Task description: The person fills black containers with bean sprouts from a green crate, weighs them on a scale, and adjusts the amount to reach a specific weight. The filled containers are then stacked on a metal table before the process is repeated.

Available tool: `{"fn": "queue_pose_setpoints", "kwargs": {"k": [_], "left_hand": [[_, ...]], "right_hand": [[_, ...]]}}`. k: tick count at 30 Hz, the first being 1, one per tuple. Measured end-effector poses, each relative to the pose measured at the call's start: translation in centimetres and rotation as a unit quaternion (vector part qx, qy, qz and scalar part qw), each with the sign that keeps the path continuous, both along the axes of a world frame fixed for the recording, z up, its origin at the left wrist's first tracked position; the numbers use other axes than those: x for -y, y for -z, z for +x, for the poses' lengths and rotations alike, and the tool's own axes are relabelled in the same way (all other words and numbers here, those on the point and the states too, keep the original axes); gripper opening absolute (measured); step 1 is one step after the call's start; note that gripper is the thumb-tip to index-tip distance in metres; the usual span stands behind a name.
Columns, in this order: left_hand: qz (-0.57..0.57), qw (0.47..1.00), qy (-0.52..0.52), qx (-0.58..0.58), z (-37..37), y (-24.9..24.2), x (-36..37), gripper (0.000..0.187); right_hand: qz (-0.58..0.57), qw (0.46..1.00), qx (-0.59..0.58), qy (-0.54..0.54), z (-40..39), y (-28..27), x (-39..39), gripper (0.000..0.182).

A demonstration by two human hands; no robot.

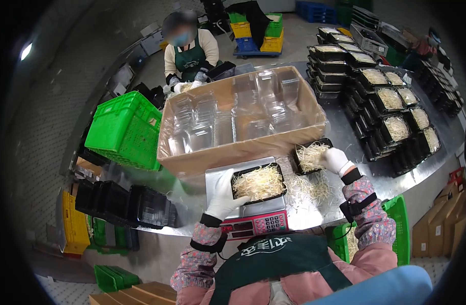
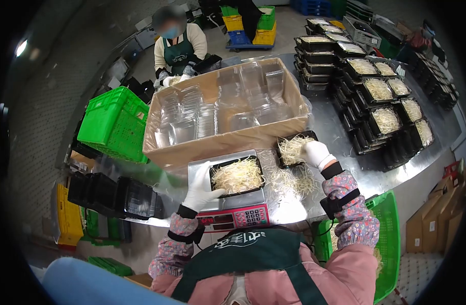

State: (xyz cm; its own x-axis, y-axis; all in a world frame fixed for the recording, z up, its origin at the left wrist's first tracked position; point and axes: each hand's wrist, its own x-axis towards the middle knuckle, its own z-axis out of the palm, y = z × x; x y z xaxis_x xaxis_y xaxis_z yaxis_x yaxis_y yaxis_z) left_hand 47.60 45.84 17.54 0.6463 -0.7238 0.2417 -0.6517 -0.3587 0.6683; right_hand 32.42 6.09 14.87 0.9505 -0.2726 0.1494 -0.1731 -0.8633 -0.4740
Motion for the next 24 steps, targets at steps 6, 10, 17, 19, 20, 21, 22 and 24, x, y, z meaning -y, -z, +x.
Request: {"fn": "queue_pose_setpoints", "kwargs": {"k": [6, 10, 17, 19, 20, 21, 22, 24], "left_hand": [[-0.127, 0.983, -0.119, -0.064, -0.1, 7.7, -0.7, 0.069], [-0.015, 0.992, -0.099, 0.075, -2.1, 5.9, 3.0, 0.060], [0.094, 0.975, -0.108, 0.168, -2.3, 5.5, 2.8, 0.045], [0.129, 0.967, -0.110, 0.189, -2.0, 6.1, 2.8, 0.046], [0.128, 0.968, -0.109, 0.189, -1.9, 6.0, 2.6, 0.046], [0.136, 0.969, -0.102, 0.180, -1.9, 5.9, 2.5, 0.049], [0.143, 0.970, -0.096, 0.171, -1.9, 5.9, 2.5, 0.052], [0.132, 0.967, -0.095, 0.195, -2.7, 4.1, 2.7, 0.056]], "right_hand": [[0.027, 0.989, 0.113, -0.095, 3.1, -1.9, -9.0, 0.061], [-0.043, 0.981, 0.025, -0.190, 6.4, 0.7, -18.6, 0.077], [-0.030, 0.970, 0.024, -0.240, 7.2, 3.4, -19.9, 0.075], [-0.044, 0.968, 0.014, -0.246, 6.6, 0.7, -18.1, 0.075], [-0.055, 0.966, 0.000, -0.251, 5.8, -0.5, -17.3, 0.076], [-0.116, 0.969, 0.022, -0.217, 5.1, -1.5, -16.6, 0.079], [-0.163, 0.967, 0.019, -0.194, 4.3, -2.8, -15.5, 0.081], [-0.113, 0.979, -0.049, -0.163, 3.6, -2.0, -13.7, 0.079]]}}
